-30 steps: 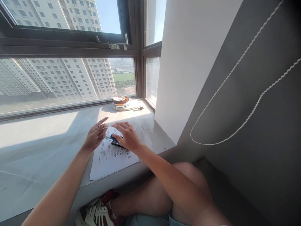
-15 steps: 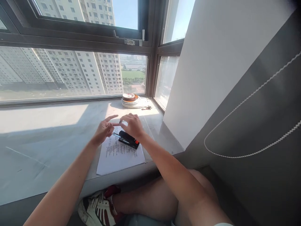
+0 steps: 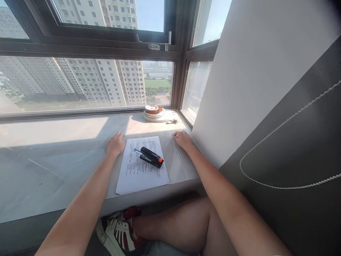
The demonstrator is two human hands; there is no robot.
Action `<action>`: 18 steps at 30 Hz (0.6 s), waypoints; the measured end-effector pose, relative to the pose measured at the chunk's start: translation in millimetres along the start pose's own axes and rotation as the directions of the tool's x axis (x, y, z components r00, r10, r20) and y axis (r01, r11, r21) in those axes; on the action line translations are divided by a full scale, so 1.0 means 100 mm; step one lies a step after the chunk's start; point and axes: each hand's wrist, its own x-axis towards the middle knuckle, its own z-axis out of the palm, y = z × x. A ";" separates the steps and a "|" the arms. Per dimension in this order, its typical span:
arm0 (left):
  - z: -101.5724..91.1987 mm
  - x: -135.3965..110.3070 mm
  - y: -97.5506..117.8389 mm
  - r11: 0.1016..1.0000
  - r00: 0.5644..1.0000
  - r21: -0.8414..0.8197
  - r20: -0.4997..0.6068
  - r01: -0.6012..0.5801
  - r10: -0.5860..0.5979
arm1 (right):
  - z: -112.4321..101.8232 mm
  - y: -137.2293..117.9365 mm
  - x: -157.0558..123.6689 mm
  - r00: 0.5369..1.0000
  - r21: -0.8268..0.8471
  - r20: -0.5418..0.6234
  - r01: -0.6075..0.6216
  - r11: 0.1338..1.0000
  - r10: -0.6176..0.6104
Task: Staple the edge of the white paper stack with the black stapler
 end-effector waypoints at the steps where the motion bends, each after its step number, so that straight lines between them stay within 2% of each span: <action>1: 0.02 0.01 -0.01 1.000 0.999 0.012 0.032 -0.023 0.023 | -0.01 0.00 -0.02 1.000 0.010 -0.004 0.003 1.000 -0.003; 6: 0.01 0.01 -0.03 0.994 0.994 0.071 0.079 -0.082 0.077 | -0.13 -0.01 -0.31 0.992 0.089 -0.117 -0.027 0.996 0.037; 9: -0.05 -0.01 -0.02 0.995 0.998 0.084 0.042 -0.057 0.054 | -0.26 -0.09 -0.63 0.986 0.182 -0.166 0.015 0.983 0.016; 13: -0.14 -0.03 0.00 0.996 1.000 0.087 -0.025 -0.016 0.018 | -0.41 -0.23 -1.00 0.959 0.310 -0.270 0.001 0.951 0.087; 15: -0.16 -0.04 0.00 0.997 0.999 0.068 -0.038 -0.024 0.027 | -0.45 -0.28 -1.11 0.953 0.313 -0.283 -0.015 0.950 0.109; 18: -0.16 -0.05 0.00 0.999 0.997 0.034 -0.060 -0.037 0.039 | -0.45 -0.30 -1.16 0.963 0.280 -0.242 -0.051 0.959 0.122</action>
